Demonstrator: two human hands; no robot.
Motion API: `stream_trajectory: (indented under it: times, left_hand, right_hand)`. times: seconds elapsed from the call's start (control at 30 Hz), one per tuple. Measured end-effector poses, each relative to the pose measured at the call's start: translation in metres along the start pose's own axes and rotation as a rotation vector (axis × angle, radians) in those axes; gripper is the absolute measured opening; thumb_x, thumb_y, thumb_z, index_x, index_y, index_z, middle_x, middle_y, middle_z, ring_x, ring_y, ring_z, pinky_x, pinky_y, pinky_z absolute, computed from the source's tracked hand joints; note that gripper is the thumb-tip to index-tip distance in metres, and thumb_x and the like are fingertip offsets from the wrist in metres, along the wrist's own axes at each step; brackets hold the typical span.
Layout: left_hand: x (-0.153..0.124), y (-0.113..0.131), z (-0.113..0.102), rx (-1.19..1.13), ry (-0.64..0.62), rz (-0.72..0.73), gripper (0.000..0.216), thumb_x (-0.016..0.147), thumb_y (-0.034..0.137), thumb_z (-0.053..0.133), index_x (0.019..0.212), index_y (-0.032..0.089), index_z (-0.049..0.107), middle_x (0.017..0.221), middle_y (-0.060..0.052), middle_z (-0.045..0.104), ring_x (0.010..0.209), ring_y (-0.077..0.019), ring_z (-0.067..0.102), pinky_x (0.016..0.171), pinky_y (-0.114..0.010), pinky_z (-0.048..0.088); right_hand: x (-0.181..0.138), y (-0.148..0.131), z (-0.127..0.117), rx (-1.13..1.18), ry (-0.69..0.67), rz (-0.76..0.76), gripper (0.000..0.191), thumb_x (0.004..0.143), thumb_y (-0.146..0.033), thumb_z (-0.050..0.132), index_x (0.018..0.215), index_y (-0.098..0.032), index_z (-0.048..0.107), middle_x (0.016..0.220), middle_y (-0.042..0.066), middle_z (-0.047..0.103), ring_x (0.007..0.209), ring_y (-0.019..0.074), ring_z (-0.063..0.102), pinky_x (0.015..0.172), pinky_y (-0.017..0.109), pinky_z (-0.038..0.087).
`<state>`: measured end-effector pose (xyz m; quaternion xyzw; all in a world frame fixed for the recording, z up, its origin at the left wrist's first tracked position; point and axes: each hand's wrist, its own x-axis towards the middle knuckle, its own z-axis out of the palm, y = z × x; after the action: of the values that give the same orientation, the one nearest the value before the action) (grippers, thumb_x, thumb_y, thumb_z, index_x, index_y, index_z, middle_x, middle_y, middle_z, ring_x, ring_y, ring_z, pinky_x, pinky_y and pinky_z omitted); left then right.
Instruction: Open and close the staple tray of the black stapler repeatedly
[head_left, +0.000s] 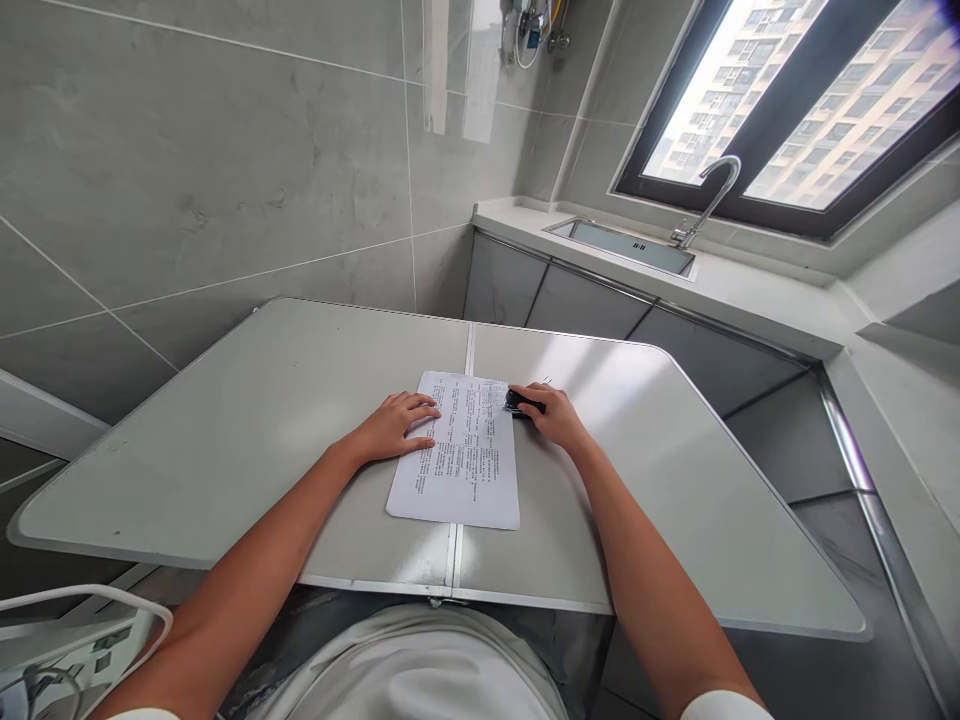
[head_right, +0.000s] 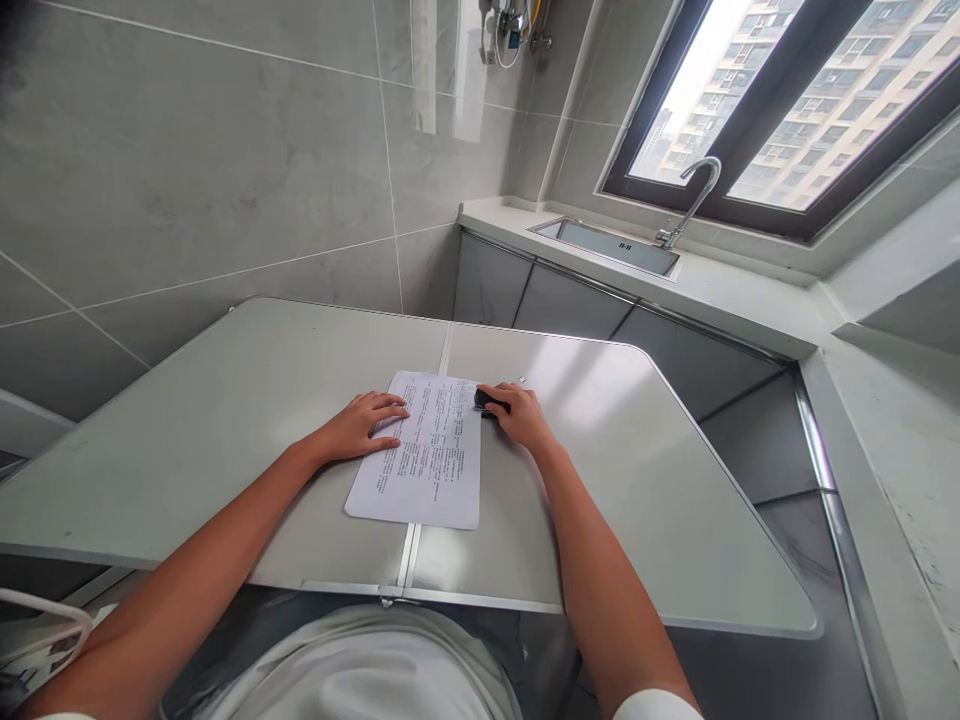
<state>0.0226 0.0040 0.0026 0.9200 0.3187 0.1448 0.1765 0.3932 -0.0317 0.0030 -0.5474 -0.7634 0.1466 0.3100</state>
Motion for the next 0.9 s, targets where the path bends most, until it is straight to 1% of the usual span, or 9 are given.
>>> stream_trajectory:
  times: [0.2, 0.57, 0.77, 0.9]
  left_hand:
    - [0.0002, -0.0023, 0.0016, -0.007, 0.005, 0.004, 0.051, 0.091, 0.059, 0.064, 0.134, 0.031, 0.065, 0.147, -0.007, 0.057, 0.135, -0.0327, 0.049, 0.114, -0.052, 0.034]
    - [0.0001, 0.0005, -0.0007, -0.023, 0.001, 0.002, 0.052, 0.091, 0.060, 0.064, 0.134, 0.031, 0.066, 0.146, -0.008, 0.057, 0.135, -0.0333, 0.049, 0.116, -0.053, 0.034]
    - [0.0006, 0.0000, 0.0000, -0.012, 0.002, 0.001, 0.052, 0.091, 0.059, 0.064, 0.134, 0.031, 0.066, 0.146, -0.008, 0.057, 0.135, -0.0330, 0.049, 0.115, -0.052, 0.034]
    - [0.0006, 0.0007, -0.0002, 0.001, -0.005, 0.000, 0.051, 0.092, 0.059, 0.063, 0.134, 0.030, 0.065, 0.147, -0.007, 0.056, 0.135, -0.0328, 0.048, 0.114, -0.052, 0.034]
  right_hand:
    - [0.0003, -0.0022, 0.0004, -0.023, 0.001, 0.005, 0.042, 0.096, -0.024, 0.055, 0.133, -0.037, 0.070, 0.105, 0.003, 0.074, 0.098, 0.0254, 0.065, 0.095, 0.045, 0.049]
    - [0.0003, -0.0049, 0.0009, -0.027, 0.003, 0.017, 0.041, 0.097, -0.025, 0.054, 0.133, -0.037, 0.070, 0.103, 0.002, 0.074, 0.098, 0.0257, 0.064, 0.093, 0.044, 0.049]
    - [0.0005, -0.0066, 0.0009, -0.050, 0.001, 0.011, 0.041, 0.096, -0.025, 0.055, 0.132, -0.038, 0.070, 0.104, 0.002, 0.075, 0.098, 0.0261, 0.064, 0.095, 0.046, 0.048]
    - [0.0011, -0.0067, 0.0017, -0.055, 0.007, 0.016, 0.041, 0.096, -0.024, 0.055, 0.131, -0.038, 0.071, 0.102, 0.002, 0.075, 0.097, 0.0261, 0.064, 0.094, 0.044, 0.048]
